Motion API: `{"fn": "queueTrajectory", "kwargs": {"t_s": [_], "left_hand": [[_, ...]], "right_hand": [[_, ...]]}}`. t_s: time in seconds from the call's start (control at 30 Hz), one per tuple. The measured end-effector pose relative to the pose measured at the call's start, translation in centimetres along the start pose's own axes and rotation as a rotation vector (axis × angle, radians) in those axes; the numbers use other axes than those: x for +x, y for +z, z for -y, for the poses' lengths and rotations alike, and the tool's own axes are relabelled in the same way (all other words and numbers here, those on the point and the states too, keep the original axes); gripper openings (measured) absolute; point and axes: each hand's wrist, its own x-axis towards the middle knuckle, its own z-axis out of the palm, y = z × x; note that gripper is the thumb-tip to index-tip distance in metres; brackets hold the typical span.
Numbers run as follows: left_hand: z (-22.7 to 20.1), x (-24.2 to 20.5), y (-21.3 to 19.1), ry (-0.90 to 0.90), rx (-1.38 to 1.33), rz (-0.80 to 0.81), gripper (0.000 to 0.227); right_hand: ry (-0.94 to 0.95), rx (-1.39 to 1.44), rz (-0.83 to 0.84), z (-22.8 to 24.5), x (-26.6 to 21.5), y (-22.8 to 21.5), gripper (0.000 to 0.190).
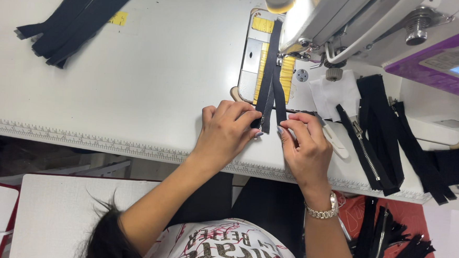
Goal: The person aligns black zipper tape with a zipper and sews them together using a sewing machine. They repeatedly position the zipper under the presser foot, guide it through the machine, and then remove the finished piece to repeat the process with another zipper.
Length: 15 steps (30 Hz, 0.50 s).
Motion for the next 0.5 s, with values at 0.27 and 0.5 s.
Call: {"fn": "queueTrajectory", "kwargs": {"t_s": [0.27,0.5], "left_hand": [[-0.1,0.0,1.0,-0.046,0.022,-0.125,0.006],[-1.3,1.5,-0.7,-0.165,-0.170,-0.115,0.012]], "right_hand": [[-0.275,-0.124,0.047,1.2,0.2,1.2,0.035],[-0.236,-0.232,-0.097,1.8,0.5,1.9,0.017]]}}
